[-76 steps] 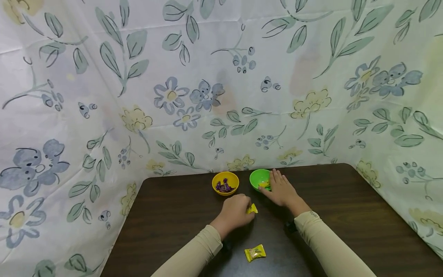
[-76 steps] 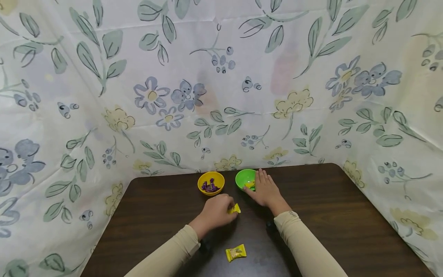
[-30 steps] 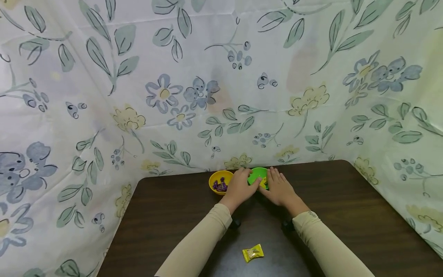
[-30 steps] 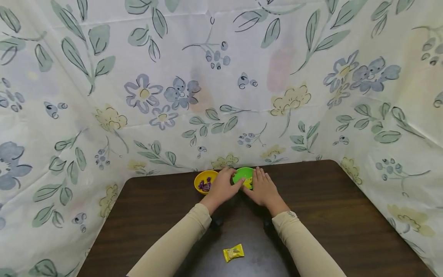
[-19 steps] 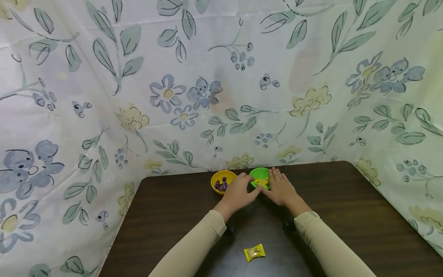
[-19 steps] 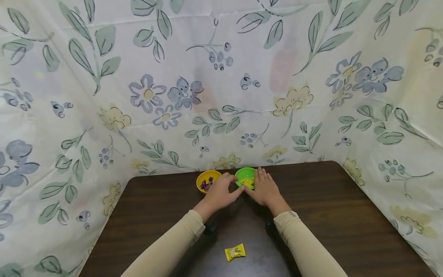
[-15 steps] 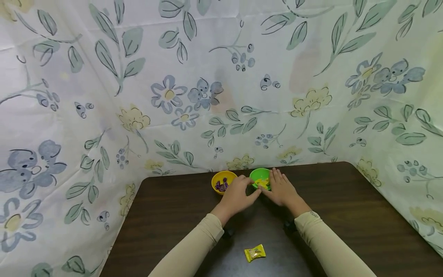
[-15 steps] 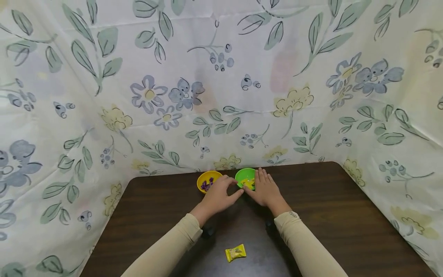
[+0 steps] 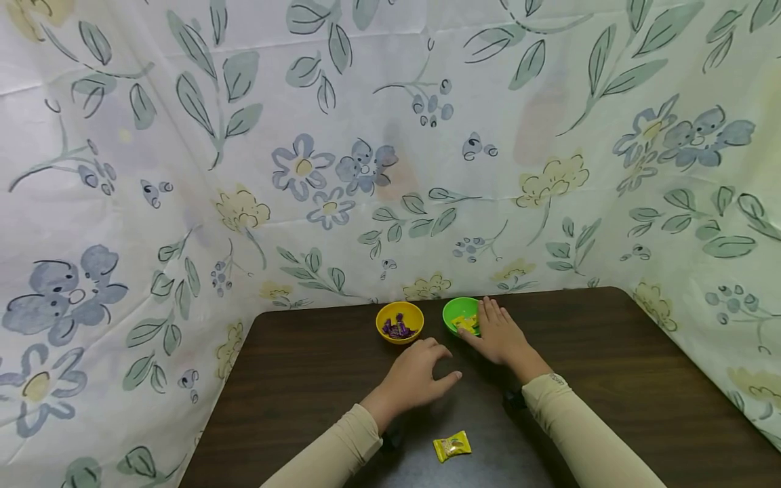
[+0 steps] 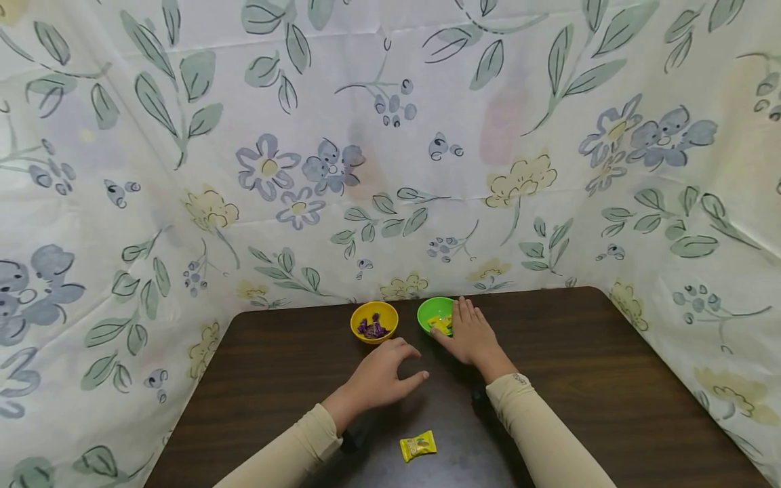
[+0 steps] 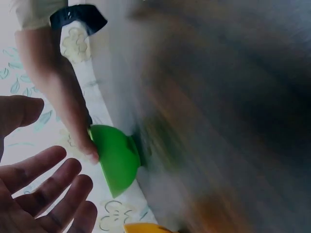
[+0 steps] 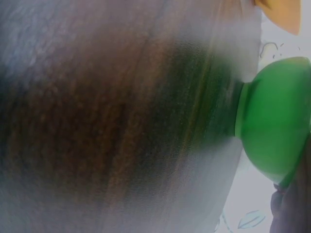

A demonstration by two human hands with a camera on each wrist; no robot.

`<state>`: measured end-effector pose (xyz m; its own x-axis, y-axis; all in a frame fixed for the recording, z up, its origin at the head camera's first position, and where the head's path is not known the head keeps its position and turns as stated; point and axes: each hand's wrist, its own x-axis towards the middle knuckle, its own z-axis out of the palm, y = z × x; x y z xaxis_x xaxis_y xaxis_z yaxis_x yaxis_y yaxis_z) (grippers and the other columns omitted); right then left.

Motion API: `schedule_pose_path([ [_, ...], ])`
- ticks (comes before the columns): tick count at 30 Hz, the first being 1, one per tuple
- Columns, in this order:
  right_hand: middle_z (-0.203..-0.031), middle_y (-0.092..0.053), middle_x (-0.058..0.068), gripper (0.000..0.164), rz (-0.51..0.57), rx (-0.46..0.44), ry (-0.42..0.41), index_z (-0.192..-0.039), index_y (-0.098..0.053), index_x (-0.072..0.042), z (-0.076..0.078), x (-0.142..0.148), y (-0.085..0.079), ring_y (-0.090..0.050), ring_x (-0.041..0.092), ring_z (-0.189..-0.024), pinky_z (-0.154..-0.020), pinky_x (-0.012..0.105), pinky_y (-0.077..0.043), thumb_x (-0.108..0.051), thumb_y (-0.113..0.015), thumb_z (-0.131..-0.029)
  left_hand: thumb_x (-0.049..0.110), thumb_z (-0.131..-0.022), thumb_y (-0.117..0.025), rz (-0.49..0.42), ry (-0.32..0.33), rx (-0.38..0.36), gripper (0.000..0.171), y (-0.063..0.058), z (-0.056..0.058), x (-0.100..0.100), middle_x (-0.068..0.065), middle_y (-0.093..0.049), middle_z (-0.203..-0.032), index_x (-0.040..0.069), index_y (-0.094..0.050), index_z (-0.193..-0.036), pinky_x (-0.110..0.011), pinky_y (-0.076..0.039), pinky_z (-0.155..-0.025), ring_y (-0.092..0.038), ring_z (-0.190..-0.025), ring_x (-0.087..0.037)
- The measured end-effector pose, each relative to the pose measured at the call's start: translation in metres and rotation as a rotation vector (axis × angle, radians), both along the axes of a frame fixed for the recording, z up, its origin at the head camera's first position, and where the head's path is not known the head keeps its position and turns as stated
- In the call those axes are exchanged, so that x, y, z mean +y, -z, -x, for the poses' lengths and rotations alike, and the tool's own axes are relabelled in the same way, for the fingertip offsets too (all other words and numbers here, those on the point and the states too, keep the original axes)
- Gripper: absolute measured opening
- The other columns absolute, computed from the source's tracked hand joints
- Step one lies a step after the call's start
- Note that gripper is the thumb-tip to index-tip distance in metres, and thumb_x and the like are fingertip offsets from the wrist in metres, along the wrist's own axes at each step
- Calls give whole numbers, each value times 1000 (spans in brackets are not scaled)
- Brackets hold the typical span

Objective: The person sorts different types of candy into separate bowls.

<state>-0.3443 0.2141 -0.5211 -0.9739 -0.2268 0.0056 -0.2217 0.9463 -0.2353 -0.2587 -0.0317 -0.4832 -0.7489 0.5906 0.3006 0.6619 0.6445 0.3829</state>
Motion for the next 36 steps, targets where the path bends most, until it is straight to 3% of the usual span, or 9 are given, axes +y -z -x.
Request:
schedule_pose_path([
  [14,-174,-10,33,104,7,-4,0,-165,-14,11,1,2,2,-10,49,-163,-132,62,-11,-71,-36,-106,48,-101,-70,78,40,-95,40,11,-24,-21,0,-72,-112,14,-76,-121,-25,-58,-88,-63,-100,-5],
  [20,-174,-9,32,103,8,-9,2,-165,-12,10,1,2,3,-10,48,-163,-133,61,-11,-70,-37,-106,47,-101,-69,83,87,-127,39,17,-35,-27,1,-72,-113,14,-76,-122,-24,-57,-86,-62,-99,-4],
  [31,-174,-8,32,104,11,-15,-1,-165,-12,11,0,0,0,-9,49,-163,-133,61,-10,-71,-35,-106,52,-99,-70,184,97,-264,45,26,-46,-25,7,-70,-113,17,-73,-126,-25,-58,-86,-62,-98,0],
  [36,-174,-9,32,103,12,-12,2,-165,-12,11,-1,0,-1,-10,49,-163,-133,61,-11,-70,-36,-107,58,-98,-69,220,115,-290,48,30,-51,-23,10,-69,-112,18,-72,-124,-24,-57,-82,-60,-94,2],
])
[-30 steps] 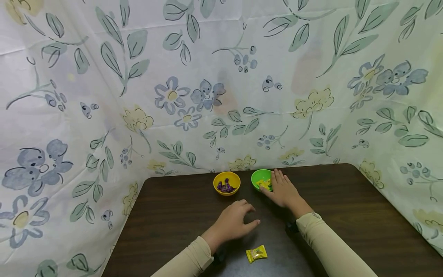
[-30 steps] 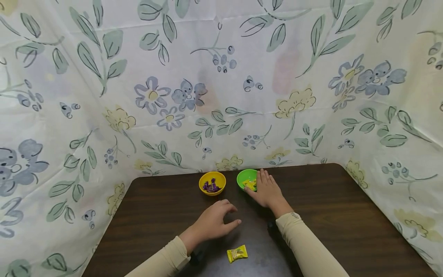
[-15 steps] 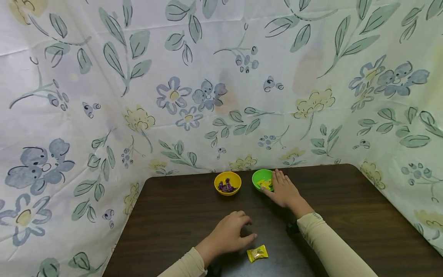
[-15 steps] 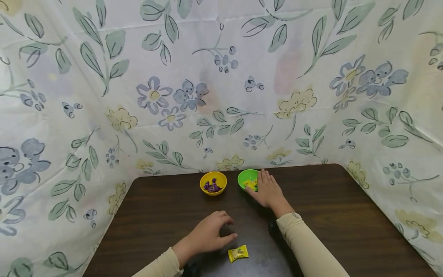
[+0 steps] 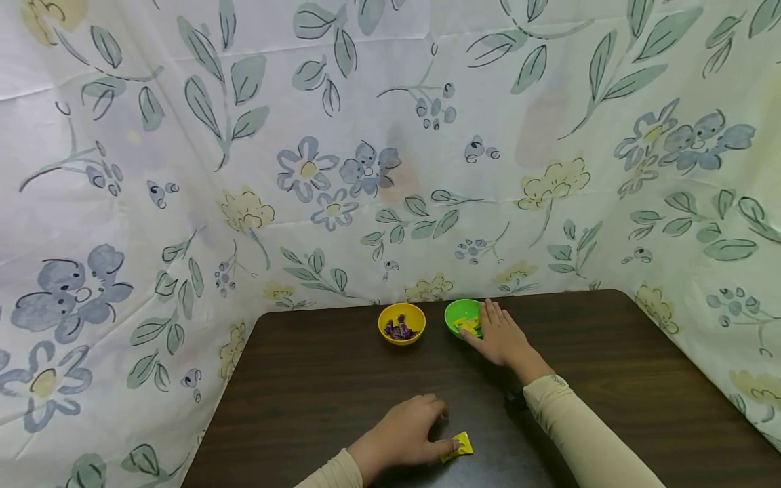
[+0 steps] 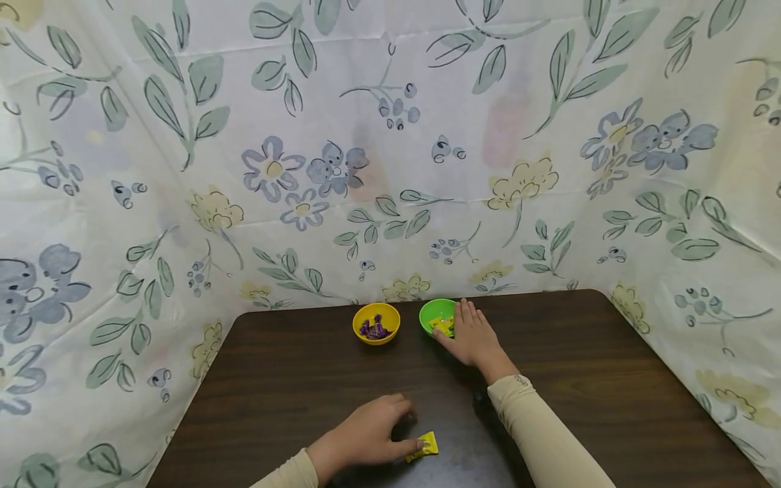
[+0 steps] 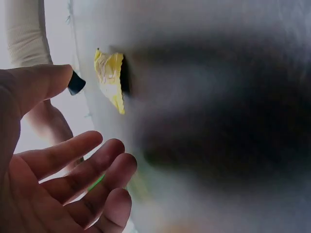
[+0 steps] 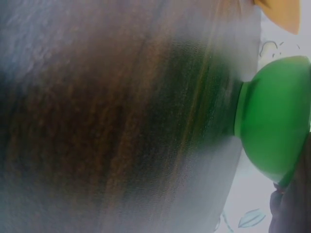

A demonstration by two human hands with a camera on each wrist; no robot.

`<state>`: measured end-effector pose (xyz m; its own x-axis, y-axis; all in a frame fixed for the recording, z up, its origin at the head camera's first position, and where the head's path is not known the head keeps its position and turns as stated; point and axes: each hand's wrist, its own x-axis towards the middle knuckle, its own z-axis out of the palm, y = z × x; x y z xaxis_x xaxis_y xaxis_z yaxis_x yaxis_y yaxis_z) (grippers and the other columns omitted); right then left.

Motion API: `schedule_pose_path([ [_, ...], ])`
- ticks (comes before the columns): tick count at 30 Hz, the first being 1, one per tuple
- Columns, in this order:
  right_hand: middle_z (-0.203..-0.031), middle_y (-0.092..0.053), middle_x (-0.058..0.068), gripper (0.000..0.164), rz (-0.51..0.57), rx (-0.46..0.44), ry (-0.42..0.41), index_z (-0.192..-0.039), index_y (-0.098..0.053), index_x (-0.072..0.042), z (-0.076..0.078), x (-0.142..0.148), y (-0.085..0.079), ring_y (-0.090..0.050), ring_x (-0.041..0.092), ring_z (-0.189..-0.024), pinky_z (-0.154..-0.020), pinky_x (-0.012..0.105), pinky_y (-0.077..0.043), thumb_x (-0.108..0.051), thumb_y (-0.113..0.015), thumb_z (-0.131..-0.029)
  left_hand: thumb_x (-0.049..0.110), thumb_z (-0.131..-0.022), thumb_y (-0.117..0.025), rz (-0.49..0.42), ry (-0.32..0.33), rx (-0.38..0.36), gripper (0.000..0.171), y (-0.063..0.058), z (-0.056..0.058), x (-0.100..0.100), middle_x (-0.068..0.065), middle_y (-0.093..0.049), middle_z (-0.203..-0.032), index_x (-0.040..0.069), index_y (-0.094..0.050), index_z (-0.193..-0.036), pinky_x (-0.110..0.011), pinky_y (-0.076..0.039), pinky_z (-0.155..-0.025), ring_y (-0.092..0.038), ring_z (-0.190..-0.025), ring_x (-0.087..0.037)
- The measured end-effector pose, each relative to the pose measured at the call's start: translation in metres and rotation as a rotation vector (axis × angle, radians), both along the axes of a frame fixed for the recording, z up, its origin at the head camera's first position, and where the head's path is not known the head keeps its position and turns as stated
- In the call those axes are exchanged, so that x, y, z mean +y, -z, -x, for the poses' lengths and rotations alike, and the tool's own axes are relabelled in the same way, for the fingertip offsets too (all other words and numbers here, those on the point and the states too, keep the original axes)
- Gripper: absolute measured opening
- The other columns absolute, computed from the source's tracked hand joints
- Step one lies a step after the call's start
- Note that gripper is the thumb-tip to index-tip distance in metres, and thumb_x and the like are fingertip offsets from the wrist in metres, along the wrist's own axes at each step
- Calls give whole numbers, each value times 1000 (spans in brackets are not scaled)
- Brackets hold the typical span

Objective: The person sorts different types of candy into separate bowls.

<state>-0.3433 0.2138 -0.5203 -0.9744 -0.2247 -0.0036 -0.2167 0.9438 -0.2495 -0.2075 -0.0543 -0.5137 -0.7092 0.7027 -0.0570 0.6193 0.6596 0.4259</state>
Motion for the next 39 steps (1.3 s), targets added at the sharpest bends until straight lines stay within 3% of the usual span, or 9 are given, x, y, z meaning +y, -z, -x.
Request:
schedule_pose_path([
  [6,-174,-11,33,100,8,7,0,-165,-14,11,-1,-1,-1,-11,50,-163,-132,62,-12,-67,-38,-107,56,-97,-70,-14,0,-3,48,2,-6,1,9,-65,-106,17,-72,-123,-20,-52,-74,-52,-86,3],
  [21,-174,-11,33,101,7,7,-3,-165,-14,12,-2,0,-2,-11,50,-163,-132,62,-12,-68,-37,-107,52,-95,-74,14,33,56,37,1,-17,5,14,-61,-99,21,-74,-115,-17,-44,-67,-47,-81,3],
  [27,-174,-11,33,99,14,15,-6,-165,-15,11,-2,-1,-1,-11,50,-163,-132,62,-12,-66,-38,-108,50,-95,-75,14,48,27,32,-2,-21,6,15,-58,-94,23,-74,-111,-17,-42,-61,-44,-77,4],
  [39,-173,-12,33,101,11,21,-6,-165,-16,12,-1,0,1,-12,50,-162,-132,62,-12,-69,-37,-107,40,-95,-77,44,73,40,26,-1,-22,13,15,-61,-97,22,-75,-114,-16,-43,-64,-46,-78,5],
])
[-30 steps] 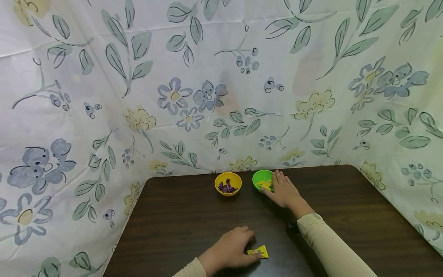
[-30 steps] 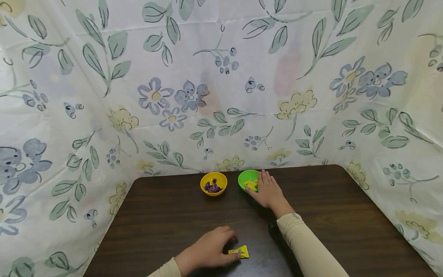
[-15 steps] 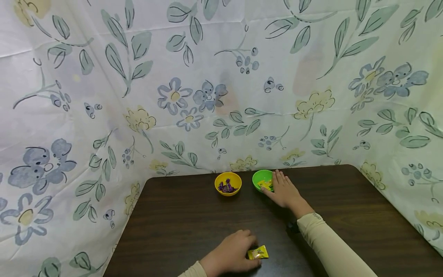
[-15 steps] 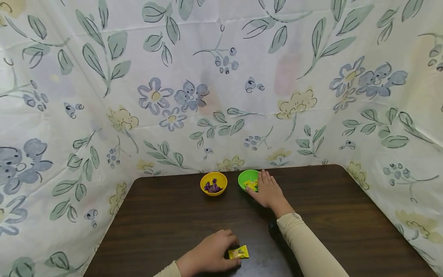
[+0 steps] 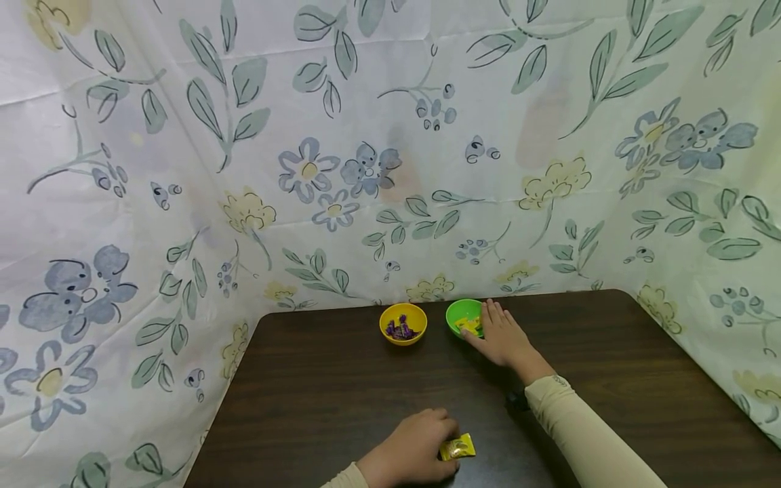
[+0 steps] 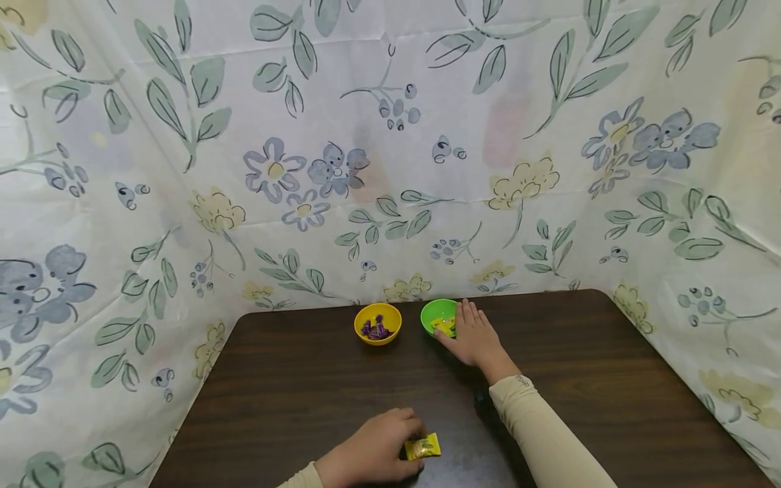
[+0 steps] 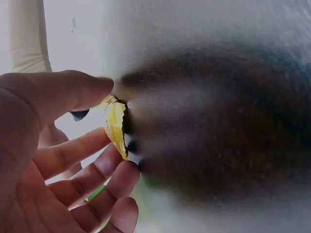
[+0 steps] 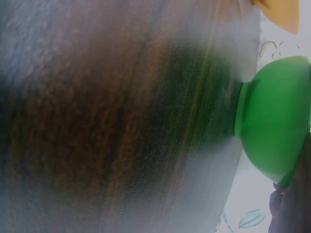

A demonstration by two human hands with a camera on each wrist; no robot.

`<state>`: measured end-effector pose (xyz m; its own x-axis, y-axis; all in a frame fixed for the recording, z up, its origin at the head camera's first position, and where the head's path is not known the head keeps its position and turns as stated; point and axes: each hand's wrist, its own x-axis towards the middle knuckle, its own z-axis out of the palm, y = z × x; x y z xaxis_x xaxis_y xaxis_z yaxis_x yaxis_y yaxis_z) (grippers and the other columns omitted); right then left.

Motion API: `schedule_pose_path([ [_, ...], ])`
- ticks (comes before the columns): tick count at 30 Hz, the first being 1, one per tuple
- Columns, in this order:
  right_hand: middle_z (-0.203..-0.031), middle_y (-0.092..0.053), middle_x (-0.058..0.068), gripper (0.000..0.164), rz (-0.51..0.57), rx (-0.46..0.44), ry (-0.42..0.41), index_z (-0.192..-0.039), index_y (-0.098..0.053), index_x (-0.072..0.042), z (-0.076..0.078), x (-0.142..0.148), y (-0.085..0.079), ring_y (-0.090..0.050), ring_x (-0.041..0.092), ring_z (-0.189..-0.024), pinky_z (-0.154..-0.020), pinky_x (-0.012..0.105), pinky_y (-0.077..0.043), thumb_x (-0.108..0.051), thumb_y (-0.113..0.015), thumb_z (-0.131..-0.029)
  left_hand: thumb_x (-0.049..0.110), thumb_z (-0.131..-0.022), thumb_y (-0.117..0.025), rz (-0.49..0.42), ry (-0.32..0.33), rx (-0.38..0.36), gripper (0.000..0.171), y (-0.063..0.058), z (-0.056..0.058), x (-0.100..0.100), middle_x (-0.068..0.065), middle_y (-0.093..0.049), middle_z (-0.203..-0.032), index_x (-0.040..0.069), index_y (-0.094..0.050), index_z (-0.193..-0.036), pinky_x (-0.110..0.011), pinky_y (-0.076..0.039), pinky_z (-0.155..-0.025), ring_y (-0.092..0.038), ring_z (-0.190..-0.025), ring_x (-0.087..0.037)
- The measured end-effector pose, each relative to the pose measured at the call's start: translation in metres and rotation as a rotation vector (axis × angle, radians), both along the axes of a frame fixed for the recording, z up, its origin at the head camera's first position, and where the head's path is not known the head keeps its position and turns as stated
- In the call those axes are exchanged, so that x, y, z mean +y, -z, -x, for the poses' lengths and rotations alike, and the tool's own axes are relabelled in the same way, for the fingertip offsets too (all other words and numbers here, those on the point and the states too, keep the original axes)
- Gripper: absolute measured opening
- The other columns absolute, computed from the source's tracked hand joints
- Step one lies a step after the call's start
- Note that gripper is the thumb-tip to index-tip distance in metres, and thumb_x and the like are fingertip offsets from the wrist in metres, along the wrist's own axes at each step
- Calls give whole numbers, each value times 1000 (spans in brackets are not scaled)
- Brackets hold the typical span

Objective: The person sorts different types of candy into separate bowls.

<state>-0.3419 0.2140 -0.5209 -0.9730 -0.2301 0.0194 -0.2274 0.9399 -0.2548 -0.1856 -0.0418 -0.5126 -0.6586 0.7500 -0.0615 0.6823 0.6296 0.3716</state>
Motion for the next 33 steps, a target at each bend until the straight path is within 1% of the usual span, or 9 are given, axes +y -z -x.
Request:
schedule_pose_path([
  [6,-173,-12,33,101,2,-5,0,-165,-15,12,0,0,1,-12,51,-162,-132,63,-12,-68,-38,-107,33,-94,-78,3,12,41,21,2,1,1,15,-62,-97,22,-76,-112,-15,-41,-63,-44,-76,5],
  [16,-173,-13,34,101,0,3,0,-164,-16,12,1,0,1,-13,51,-162,-132,63,-13,-68,-38,-107,28,-90,-79,8,40,81,22,3,3,2,15,-62,-95,22,-76,-111,-14,-39,-63,-44,-75,5],
  [21,-173,-13,34,102,5,2,3,-165,-16,12,0,0,2,-13,51,-162,-132,63,-13,-69,-37,-107,25,-90,-79,-6,58,78,20,2,3,2,14,-64,-96,22,-76,-110,-13,-39,-63,-44,-74,6],
  [27,-173,-13,34,102,6,-3,4,-165,-15,12,0,0,3,-13,51,-162,-132,63,-13,-69,-37,-106,26,-91,-78,-7,55,81,19,1,3,2,15,-65,-96,23,-77,-110,-14,-40,-64,-44,-75,6],
  [33,-174,-11,33,102,10,-9,6,-165,-14,11,1,0,3,-12,50,-163,-132,62,-12,-69,-37,-106,24,-90,-77,-25,56,69,21,2,5,1,14,-66,-98,21,-78,-111,-13,-40,-65,-45,-76,7],
])
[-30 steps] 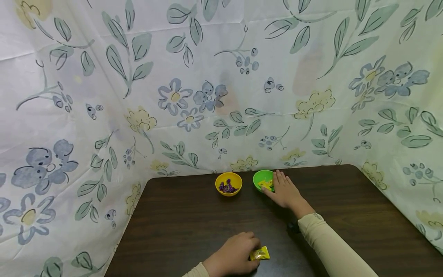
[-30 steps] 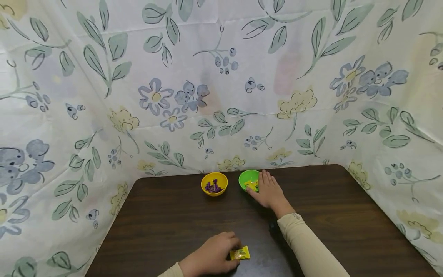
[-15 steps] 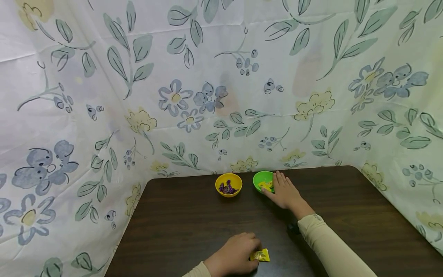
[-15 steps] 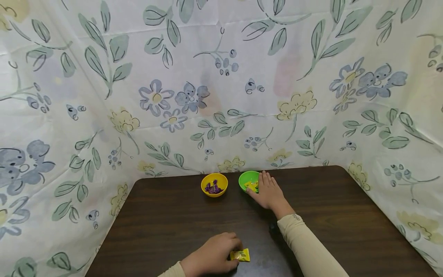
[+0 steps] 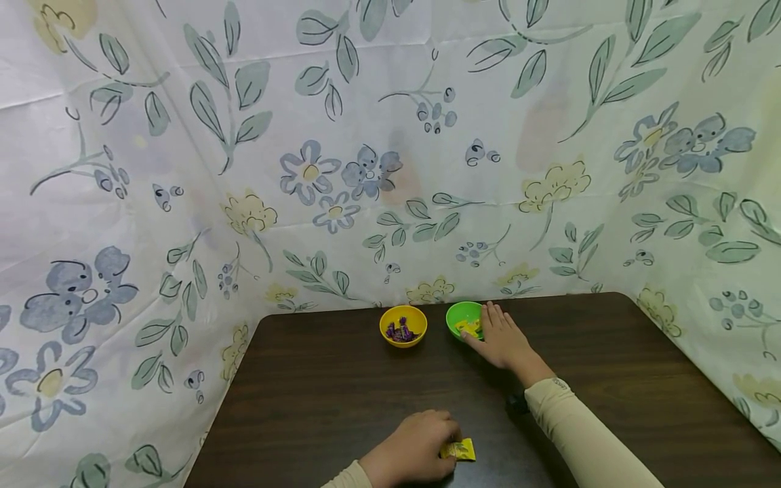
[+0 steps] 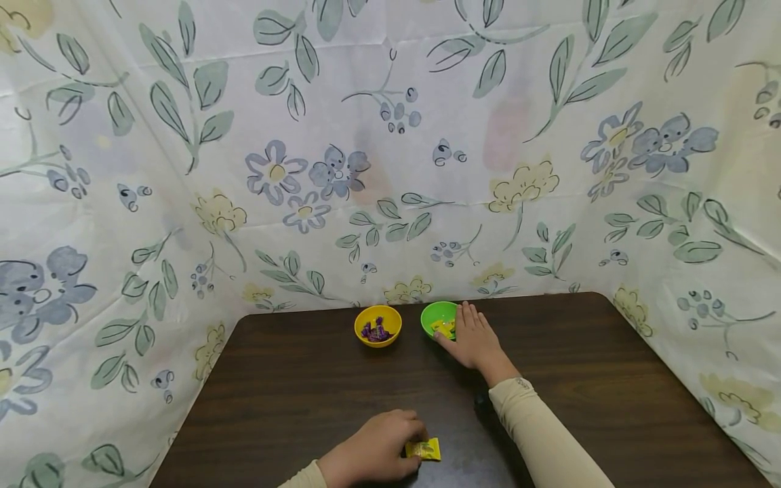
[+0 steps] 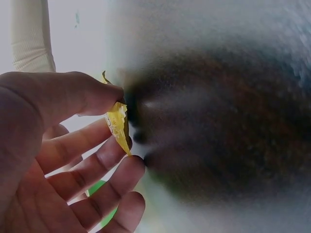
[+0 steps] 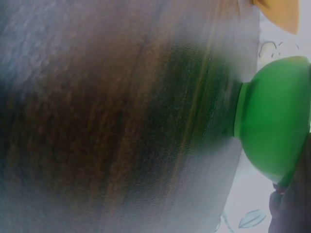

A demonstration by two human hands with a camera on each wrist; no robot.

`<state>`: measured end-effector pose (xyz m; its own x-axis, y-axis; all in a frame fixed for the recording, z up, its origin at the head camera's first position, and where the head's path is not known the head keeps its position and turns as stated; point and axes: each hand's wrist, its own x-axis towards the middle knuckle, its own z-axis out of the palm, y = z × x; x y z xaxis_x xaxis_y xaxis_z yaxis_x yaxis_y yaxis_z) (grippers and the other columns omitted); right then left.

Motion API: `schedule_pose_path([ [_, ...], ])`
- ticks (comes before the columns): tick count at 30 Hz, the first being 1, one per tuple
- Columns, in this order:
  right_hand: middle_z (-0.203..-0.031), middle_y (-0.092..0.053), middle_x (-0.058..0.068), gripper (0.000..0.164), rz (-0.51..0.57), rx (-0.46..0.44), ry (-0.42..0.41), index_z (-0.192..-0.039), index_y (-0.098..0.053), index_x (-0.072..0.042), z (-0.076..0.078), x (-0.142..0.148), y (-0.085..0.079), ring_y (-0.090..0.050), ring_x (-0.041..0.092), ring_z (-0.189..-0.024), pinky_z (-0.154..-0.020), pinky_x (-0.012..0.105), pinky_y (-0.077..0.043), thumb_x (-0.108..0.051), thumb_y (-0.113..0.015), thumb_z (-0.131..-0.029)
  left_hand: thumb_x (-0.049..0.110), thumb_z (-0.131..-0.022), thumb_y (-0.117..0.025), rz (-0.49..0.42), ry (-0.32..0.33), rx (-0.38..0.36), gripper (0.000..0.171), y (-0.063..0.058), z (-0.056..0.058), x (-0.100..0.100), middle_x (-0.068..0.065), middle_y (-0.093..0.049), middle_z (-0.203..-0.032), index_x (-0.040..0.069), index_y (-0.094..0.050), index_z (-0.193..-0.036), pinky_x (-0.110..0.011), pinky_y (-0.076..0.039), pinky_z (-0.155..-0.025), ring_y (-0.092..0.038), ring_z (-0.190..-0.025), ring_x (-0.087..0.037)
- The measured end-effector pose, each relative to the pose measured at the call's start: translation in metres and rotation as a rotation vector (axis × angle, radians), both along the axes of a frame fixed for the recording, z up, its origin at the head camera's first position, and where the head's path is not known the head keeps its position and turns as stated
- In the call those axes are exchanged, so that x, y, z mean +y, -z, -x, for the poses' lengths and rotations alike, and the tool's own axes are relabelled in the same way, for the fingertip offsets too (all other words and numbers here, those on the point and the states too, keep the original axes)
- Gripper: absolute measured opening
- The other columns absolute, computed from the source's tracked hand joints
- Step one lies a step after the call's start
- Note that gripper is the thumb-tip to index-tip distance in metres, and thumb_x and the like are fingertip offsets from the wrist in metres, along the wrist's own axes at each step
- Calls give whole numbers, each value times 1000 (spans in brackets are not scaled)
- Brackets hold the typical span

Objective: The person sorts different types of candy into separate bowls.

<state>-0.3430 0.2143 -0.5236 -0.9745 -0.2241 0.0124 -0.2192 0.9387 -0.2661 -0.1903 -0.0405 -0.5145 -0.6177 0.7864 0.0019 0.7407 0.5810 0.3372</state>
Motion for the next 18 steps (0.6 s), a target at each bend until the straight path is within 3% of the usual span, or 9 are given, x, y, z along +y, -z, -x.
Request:
schedule_pose_path([
  [18,-173,-12,34,100,0,12,-1,-164,-16,12,-1,-1,-1,-13,50,-162,-132,62,-13,-67,-39,-107,25,-89,-80,-10,-48,-2,23,-4,8,-4,13,-67,-99,20,-78,-111,-15,-44,-68,-47,-79,5],
])
